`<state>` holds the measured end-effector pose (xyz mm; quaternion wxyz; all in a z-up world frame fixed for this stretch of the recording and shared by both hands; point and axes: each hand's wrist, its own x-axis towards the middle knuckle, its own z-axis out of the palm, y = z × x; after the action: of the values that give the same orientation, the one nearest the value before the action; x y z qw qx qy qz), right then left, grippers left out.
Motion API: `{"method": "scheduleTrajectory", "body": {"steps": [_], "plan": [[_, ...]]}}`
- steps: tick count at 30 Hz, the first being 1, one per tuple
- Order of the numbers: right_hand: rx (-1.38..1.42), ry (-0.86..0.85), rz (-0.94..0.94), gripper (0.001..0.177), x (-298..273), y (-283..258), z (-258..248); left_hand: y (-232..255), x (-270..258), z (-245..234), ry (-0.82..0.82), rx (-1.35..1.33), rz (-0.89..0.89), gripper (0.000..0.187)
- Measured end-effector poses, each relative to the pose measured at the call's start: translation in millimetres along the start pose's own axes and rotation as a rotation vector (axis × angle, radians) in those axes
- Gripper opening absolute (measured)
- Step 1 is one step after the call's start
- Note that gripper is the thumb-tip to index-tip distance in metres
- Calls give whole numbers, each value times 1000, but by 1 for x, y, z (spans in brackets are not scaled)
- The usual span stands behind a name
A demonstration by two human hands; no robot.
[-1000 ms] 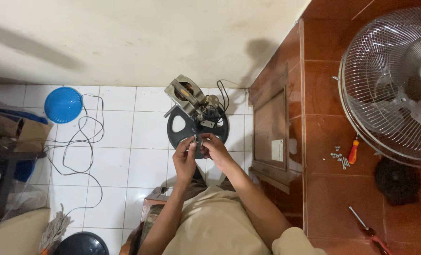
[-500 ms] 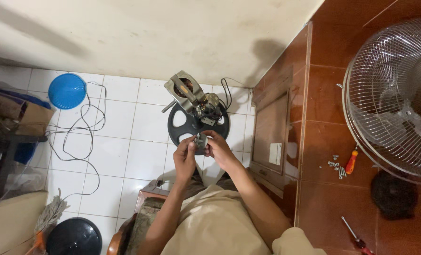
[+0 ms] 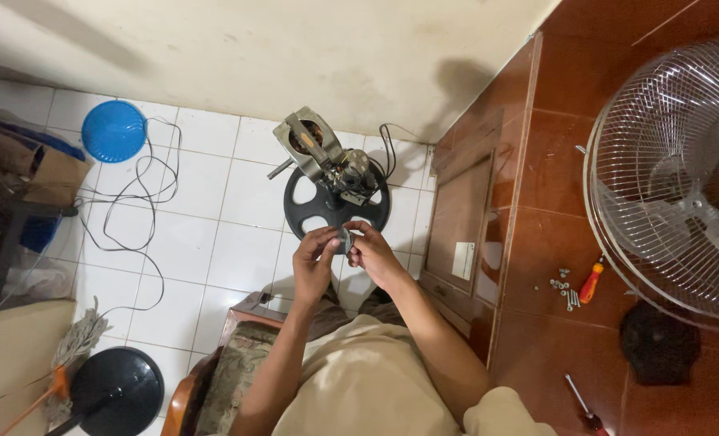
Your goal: The person repairs a fan motor by hand, connecting wires and tightening screws with a screwdriver. They manipulate the motor housing and internal components, securing connections and adjusting parts.
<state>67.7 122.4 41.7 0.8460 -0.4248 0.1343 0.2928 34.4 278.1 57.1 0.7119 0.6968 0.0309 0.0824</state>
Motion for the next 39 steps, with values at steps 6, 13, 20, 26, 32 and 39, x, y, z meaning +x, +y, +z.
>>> {"method": "scheduleTrajectory", "body": {"steps": [6, 13, 20, 26, 32, 39], "plan": [[-109, 0, -54, 23, -3, 3, -8, 2, -4, 11, 45, 20, -68, 14], [-79, -42, -31, 21, -4, 1, -15, 25, -7, 25, -21, 620, 208, 13], [-90, -39, -5, 11, -7, 3, -15, 21, 1, 15, -118, 669, 245, 28], [-109, -26, -46, 8, -6, 2, -12, 12, -3, 17, -70, 530, 108, 34], [-116, 23, 44, 12, -3, 2, -9, 5, -8, 15, -34, 499, 179, 27], [-136, -19, 64, 23, -2, -3, -5, -13, -13, 15, 93, 356, -2, 39]]}}
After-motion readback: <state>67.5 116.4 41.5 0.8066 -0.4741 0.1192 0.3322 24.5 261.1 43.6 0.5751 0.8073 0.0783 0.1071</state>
